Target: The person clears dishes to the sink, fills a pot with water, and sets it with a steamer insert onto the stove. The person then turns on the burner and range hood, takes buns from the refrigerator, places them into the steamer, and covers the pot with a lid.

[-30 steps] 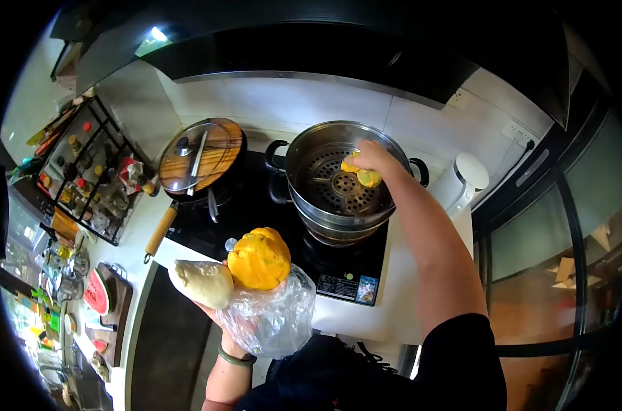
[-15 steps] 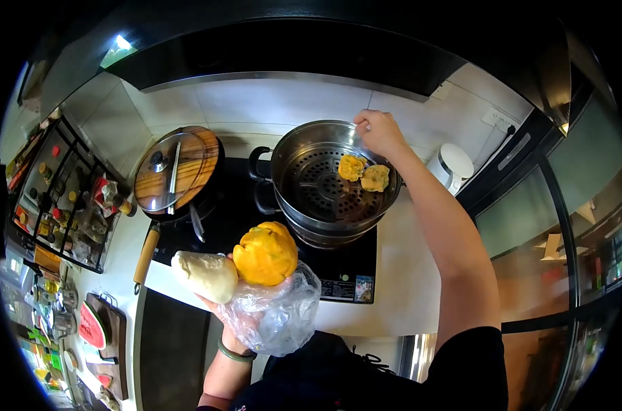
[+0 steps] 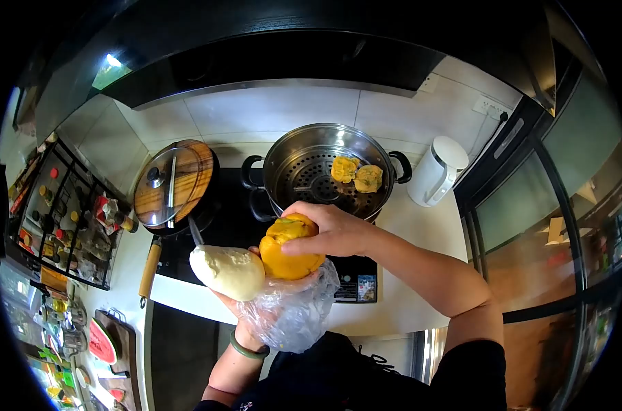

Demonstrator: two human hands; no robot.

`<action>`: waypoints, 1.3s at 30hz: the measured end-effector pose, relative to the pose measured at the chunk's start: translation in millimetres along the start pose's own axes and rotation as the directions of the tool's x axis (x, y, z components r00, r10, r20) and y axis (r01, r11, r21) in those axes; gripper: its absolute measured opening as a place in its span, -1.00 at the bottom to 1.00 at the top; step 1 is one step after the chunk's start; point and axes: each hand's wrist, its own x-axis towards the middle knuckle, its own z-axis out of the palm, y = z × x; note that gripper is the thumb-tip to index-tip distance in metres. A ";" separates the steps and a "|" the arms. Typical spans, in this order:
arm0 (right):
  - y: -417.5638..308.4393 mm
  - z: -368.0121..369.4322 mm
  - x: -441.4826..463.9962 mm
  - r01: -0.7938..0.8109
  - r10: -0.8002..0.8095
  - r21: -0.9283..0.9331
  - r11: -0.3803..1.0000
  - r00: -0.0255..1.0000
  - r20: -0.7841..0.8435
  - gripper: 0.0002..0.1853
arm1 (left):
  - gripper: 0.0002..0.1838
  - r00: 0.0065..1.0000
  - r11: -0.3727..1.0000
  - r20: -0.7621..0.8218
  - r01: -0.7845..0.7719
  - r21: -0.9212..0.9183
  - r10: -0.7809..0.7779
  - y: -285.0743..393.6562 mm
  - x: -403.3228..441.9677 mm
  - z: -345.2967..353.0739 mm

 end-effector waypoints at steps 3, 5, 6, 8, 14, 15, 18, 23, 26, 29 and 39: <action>5.4 -12.5 1.7 0.006 -0.007 -0.013 1.000 0.998 -0.064 -0.35 | 0.00 0.994 0.994 -0.014 0.110 -0.020 -0.110 -0.5 -6.4 14.9; 6.1 -29.1 10.4 0.034 -0.032 0.008 0.999 0.984 -0.176 -0.31 | 0.00 0.977 0.977 -0.013 0.212 0.003 -0.212 -2.7 -11.1 24.3; 11.0 -41.5 17.8 0.008 -0.026 -0.078 0.997 0.971 -0.237 -0.35 | 0.00 0.982 0.982 -0.020 0.185 -0.032 -0.185 -5.5 -12.9 25.5; 23.8 -59.0 37.5 -0.063 -0.065 -0.306 0.950 0.918 -0.391 -0.38 | -0.01 0.986 0.985 -0.052 0.151 -0.084 -0.156 -5.9 -19.1 27.2; 77.8 -69.7 97.2 -0.269 -0.367 -0.741 0.616 0.734 -0.571 -0.44 | -0.02 0.977 0.984 -0.112 0.178 -0.023 -0.180 9.0 -32.8 11.6; 83.6 -72.7 98.9 -0.261 -0.366 -0.742 0.618 0.739 -0.565 -0.44 | -0.02 0.978 0.985 -0.117 0.169 -0.024 -0.171 10.2 -34.4 10.5; 74.3 -77.0 97.1 -0.199 -0.177 -0.822 0.533 0.924 -0.338 -0.51 | 0.00 0.958 0.985 -0.254 0.155 0.075 -0.131 9.2 -36.4 19.2; 25.7 -49.8 58.0 -0.044 -0.103 -0.520 0.853 0.963 -0.251 -0.40 | -0.12 0.963 0.957 -0.160 0.242 0.162 -0.216 7.8 -43.3 8.7; -14.1 0.3 16.1 0.151 -0.138 -0.085 0.985 0.980 0.146 -0.33 | -0.13 0.900 0.822 -0.374 0.382 0.423 -0.226 0.4 -46.1 15.8; -37.8 34.4 -19.7 0.293 -0.246 -0.322 0.900 0.952 0.180 -0.28 | -0.20 0.940 0.756 -0.308 0.307 0.578 -0.147 -14.5 -44.0 34.3; 19.5 -12.6 -9.8 0.164 -0.146 0.031 0.986 0.938 -0.314 -0.41 | -0.28 0.955 0.804 -0.221 0.286 0.521 -0.197 -15.3 -49.2 32.4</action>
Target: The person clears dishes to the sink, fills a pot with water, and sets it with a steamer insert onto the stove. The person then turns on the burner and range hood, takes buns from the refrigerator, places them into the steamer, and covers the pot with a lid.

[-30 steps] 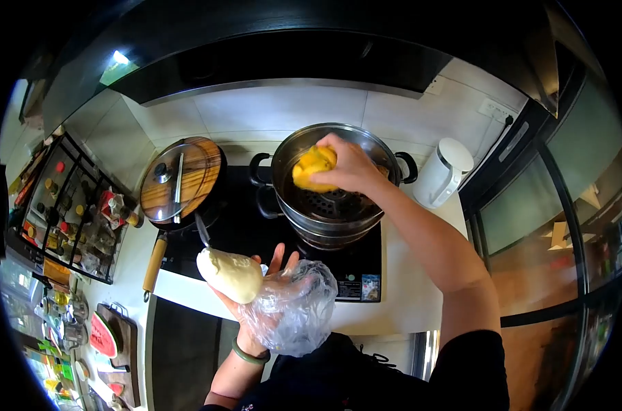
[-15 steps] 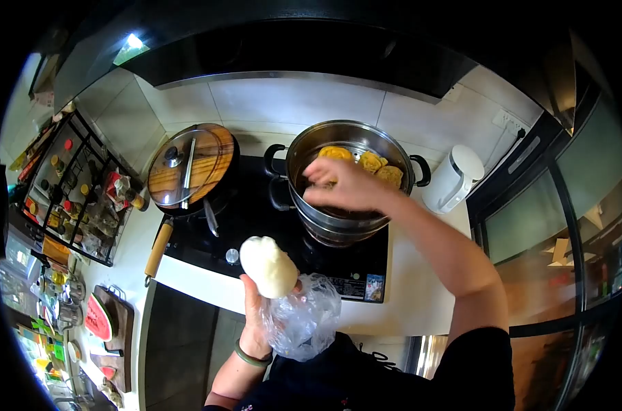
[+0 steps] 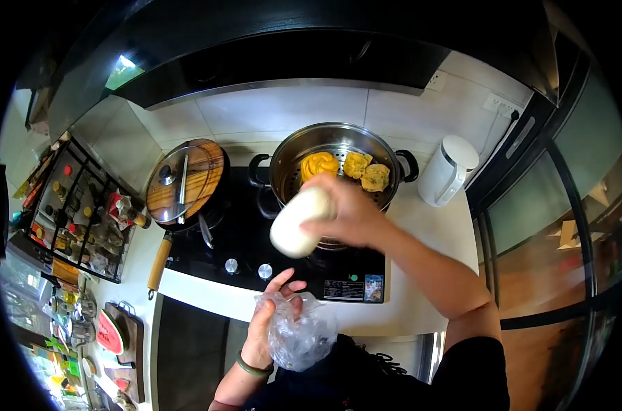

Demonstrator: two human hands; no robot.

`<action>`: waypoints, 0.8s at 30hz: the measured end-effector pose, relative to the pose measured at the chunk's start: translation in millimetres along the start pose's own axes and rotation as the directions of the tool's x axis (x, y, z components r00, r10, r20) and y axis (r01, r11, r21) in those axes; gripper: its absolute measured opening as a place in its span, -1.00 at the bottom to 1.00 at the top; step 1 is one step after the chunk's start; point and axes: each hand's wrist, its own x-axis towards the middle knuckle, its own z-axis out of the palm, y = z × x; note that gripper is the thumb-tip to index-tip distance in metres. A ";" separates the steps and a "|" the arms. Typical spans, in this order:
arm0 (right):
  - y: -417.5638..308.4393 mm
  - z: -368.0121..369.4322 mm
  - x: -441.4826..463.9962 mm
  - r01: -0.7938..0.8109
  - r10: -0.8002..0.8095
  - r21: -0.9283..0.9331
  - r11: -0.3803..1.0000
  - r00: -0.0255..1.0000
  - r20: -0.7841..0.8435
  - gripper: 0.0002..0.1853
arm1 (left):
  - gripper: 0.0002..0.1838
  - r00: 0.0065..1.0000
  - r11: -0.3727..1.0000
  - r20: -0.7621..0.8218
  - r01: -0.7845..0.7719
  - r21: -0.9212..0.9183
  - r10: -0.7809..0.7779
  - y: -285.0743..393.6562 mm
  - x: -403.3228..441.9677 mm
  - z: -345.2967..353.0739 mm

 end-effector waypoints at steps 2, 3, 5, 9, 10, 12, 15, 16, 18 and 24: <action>8.9 -29.4 18.0 -0.119 0.103 -0.129 0.985 0.987 -0.121 -0.44 | -0.31 0.999 0.999 -0.051 0.012 0.037 -0.010 -3.0 -7.6 -20.8; 27.7 -39.3 25.5 -0.249 0.244 -0.009 0.969 0.957 -0.156 -0.44 | -0.31 0.999 0.999 -0.052 0.009 0.044 -0.007 -5.2 -12.3 -30.2; 56.8 -55.9 35.6 -0.357 0.355 -0.002 0.934 0.928 -0.113 -0.40 | -0.37 0.995 0.998 -0.099 0.008 -0.061 -0.014 -9.3 -20.8 -43.9; 68.2 -48.4 40.7 -0.485 0.486 -0.029 0.874 0.872 0.062 -0.39 | -0.49 0.956 0.983 -0.293 -0.047 -0.175 -0.006 -10.6 -32.4 -53.0; 65.3 -47.3 44.1 -0.484 0.485 -0.027 0.875 0.872 0.066 -0.39 | -0.49 0.955 0.984 -0.297 -0.049 -0.172 -0.004 -9.9 -33.1 -52.4; 46.3 -46.4 49.3 -0.424 0.501 -0.507 0.750 0.865 0.016 -0.40 | -0.54 0.945 0.957 -0.326 -0.130 -0.259 0.040 -8.0 -36.8 -51.4; 54.4 -55.6 43.1 -0.187 0.172 -0.725 0.663 0.980 -0.095 -0.46 | -0.58 0.956 0.935 -0.269 -0.198 -0.295 0.118 -3.0 -39.6 -58.9; 46.3 -58.3 39.0 -0.187 0.113 -0.747 0.638 0.982 -0.149 -0.48 | -0.58 0.949 0.925 -0.262 -0.249 -0.289 0.174 -1.1 -40.2 -59.9; 33.0 -51.9 16.1 -0.073 -0.023 -0.653 0.753 0.990 -0.137 -0.55 | -0.60 0.931 0.920 -0.296 -0.292 -0.262 0.211 4.0 -40.0 -59.8; 18.2 48.2 -87.7 0.064 -0.073 0.052 0.997 0.979 0.193 -0.14 | -0.62 0.881 0.859 -0.260 -0.455 -0.234 0.396 16.0 -23.8 -33.6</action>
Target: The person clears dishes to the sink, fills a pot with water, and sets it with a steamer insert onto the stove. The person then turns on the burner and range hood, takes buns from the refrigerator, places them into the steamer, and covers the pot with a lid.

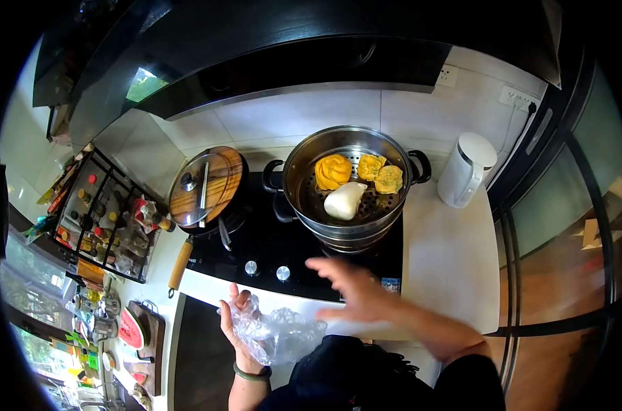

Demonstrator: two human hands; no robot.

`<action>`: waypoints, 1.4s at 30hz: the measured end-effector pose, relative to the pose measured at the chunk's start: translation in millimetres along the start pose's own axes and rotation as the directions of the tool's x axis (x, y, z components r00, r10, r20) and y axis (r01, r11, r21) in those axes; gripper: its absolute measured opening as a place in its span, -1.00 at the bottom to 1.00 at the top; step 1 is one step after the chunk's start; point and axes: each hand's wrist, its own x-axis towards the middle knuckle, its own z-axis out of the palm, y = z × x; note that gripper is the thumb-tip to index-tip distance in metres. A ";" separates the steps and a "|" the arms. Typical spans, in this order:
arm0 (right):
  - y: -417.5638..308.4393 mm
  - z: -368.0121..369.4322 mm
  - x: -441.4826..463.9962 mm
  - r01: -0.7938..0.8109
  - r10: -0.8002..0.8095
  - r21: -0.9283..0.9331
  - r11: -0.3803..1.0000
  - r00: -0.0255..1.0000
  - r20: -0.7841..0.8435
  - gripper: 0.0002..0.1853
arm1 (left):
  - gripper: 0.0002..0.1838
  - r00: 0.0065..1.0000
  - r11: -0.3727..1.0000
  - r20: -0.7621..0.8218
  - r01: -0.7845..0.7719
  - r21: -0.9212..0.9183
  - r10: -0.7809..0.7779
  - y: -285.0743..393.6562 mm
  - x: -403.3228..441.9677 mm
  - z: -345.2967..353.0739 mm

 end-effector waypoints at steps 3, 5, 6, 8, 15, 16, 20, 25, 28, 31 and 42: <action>44.0 77.1 -17.2 0.030 -0.115 0.522 0.852 0.985 0.131 0.22 | -0.65 0.965 0.948 -0.108 -0.207 0.242 0.238 -18.1 5.2 16.1; 33.4 94.7 -16.4 0.000 -0.052 0.718 0.696 0.997 0.051 0.13 | -0.66 0.888 0.609 0.196 -0.433 0.664 0.417 -26.3 6.3 19.4; 22.4 97.3 -17.0 -0.036 0.007 0.821 0.570 0.999 0.039 0.08 | -0.63 0.824 0.425 0.295 -0.516 0.744 0.484 -35.8 6.3 13.1; 23.4 96.4 -11.7 0.026 0.042 0.833 0.552 0.997 -0.059 -0.03 | -0.58 0.758 0.139 0.525 -0.611 0.779 0.387 -45.2 5.4 15.1; 32.7 101.7 -3.0 0.113 0.167 0.736 0.667 0.941 -0.295 -0.53 | -0.29 0.836 0.086 0.490 -0.523 0.848 0.247 -77.8 -0.9 18.0; 37.6 102.7 -0.9 0.087 0.227 0.770 0.632 0.929 -0.291 -0.57 | -0.22 0.837 0.141 0.503 -0.536 0.832 0.214 -76.3 -1.7 16.7; 61.3 102.6 5.5 0.189 0.186 0.888 0.419 0.939 -0.288 -0.68 | -0.16 0.863 -0.124 0.502 -0.494 0.861 0.051 -74.1 -16.3 28.4; 79.6 93.5 18.8 0.092 0.364 0.956 0.277 0.911 -0.193 -0.82 | -0.09 0.799 -0.451 0.598 -0.559 0.696 -0.066 -69.0 -46.4 7.6; 75.0 87.6 22.8 0.112 0.322 0.992 0.054 0.938 -0.124 -0.84 | -0.15 0.758 -0.708 0.638 -0.524 0.474 -0.134 -58.9 -67.2 -16.5; 80.5 113.9 19.3 -0.274 0.153 0.960 -0.054 0.948 0.279 -0.74 | -0.16 0.700 -0.747 0.713 -0.496 0.443 -0.043 -53.0 -81.4 -33.6; 54.8 202.1 -12.6 -0.726 0.027 0.660 -0.194 0.669 0.743 -0.65 | -0.47 0.721 -0.663 0.661 -0.393 0.637 0.208 8.1 -108.2 -51.1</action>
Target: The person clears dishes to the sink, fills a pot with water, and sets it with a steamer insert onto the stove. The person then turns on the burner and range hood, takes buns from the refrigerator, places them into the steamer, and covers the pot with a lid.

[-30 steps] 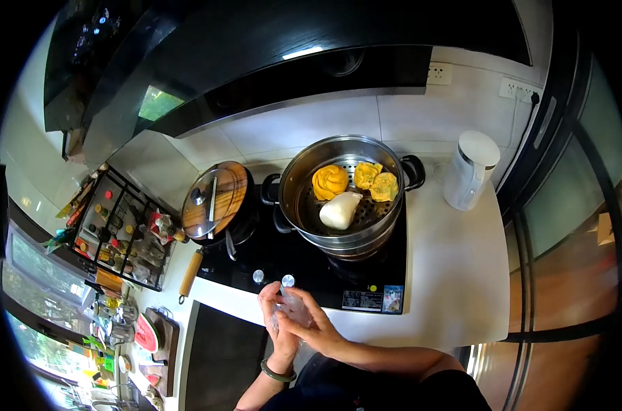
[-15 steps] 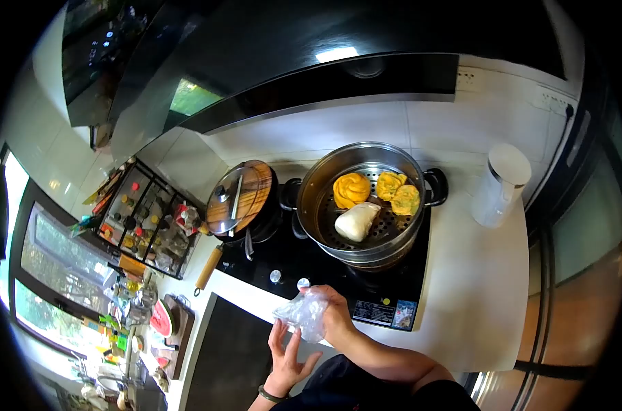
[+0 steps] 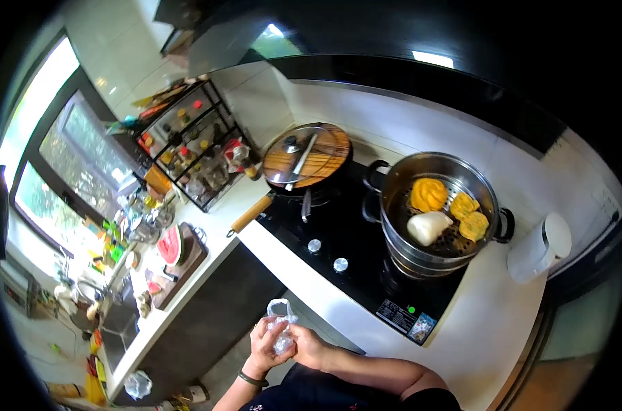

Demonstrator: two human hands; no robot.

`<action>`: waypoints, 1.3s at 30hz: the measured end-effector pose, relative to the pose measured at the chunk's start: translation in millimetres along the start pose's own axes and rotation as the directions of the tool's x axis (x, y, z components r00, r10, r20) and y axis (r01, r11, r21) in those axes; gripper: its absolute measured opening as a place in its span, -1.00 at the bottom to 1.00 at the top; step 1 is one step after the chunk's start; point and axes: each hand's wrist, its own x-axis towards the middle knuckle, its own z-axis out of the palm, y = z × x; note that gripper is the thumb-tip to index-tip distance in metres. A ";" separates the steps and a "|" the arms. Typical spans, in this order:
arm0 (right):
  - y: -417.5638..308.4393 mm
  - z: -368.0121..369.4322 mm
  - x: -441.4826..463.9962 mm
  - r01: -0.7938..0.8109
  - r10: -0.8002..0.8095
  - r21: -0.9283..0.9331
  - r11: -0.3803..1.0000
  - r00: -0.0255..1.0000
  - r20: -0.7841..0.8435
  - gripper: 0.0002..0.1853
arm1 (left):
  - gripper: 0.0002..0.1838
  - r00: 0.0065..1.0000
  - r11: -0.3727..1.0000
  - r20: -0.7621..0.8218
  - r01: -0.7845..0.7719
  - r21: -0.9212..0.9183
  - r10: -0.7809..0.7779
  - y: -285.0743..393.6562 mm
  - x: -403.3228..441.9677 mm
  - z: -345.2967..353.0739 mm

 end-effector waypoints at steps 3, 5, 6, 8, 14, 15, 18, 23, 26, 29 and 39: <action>8.5 10.0 16.2 -0.042 0.044 -0.072 0.997 0.998 0.035 -0.65 | -0.59 0.991 0.998 -0.127 0.053 0.022 -0.049 -16.7 -11.2 -11.1; 16.4 14.5 33.1 -0.075 0.085 -0.149 0.986 0.994 0.063 -0.62 | -0.64 0.985 0.996 -0.149 0.088 0.024 -0.083 -34.8 -23.7 -21.2; 24.2 17.0 42.8 -0.062 0.071 -0.149 0.987 0.996 0.054 -0.62 | -0.67 0.983 0.995 -0.157 0.101 0.008 -0.098 -45.5 -28.5 -27.0; 38.2 25.1 65.4 -0.062 0.078 -0.361 0.930 0.996 0.030 -0.56 | -0.74 0.957 0.976 -0.195 0.220 0.000 -0.215 -71.8 -40.5 -44.7; 10.2 69.4 124.1 0.164 -0.182 -0.762 0.626 0.981 0.062 -0.43 | -0.96 0.662 0.649 -0.182 0.575 -0.498 -0.727 -180.0 -115.3 -112.1; -5.2 73.9 133.2 0.235 -0.291 -0.810 0.537 0.953 0.083 -0.48 | -0.91 0.631 0.584 -0.138 0.583 -0.565 -0.763 -195.7 -132.6 -121.6; -67.3 74.9 160.9 0.317 -0.536 -0.910 0.268 0.834 0.133 -0.57 | -0.81 0.573 0.458 0.026 0.681 -0.571 -0.819 -208.8 -158.3 -158.7; -182.3 96.6 180.9 -0.125 -0.829 -0.954 -0.272 0.534 0.167 -0.61 | -0.68 0.596 0.557 -0.091 0.670 -0.492 -0.798 -203.7 -141.9 -170.7; -255.6 98.8 202.7 -0.367 -0.890 -0.854 -0.368 0.406 0.210 -0.57 | -0.70 0.487 0.494 -0.174 0.670 -0.555 -0.856 -195.1 -132.7 -165.0; -321.6 90.8 235.9 -0.580 -0.900 -0.690 -0.433 0.324 0.292 -0.52 | -0.68 0.512 0.590 -0.297 0.727 -0.351 -0.806 -192.2 -130.4 -161.5; -373.9 95.6 325.8 -0.654 -0.891 -0.620 -0.433 0.416 0.182 -0.45 | -0.71 0.407 0.520 -0.417 0.829 -0.204 -0.813 -151.2 -115.1 -165.1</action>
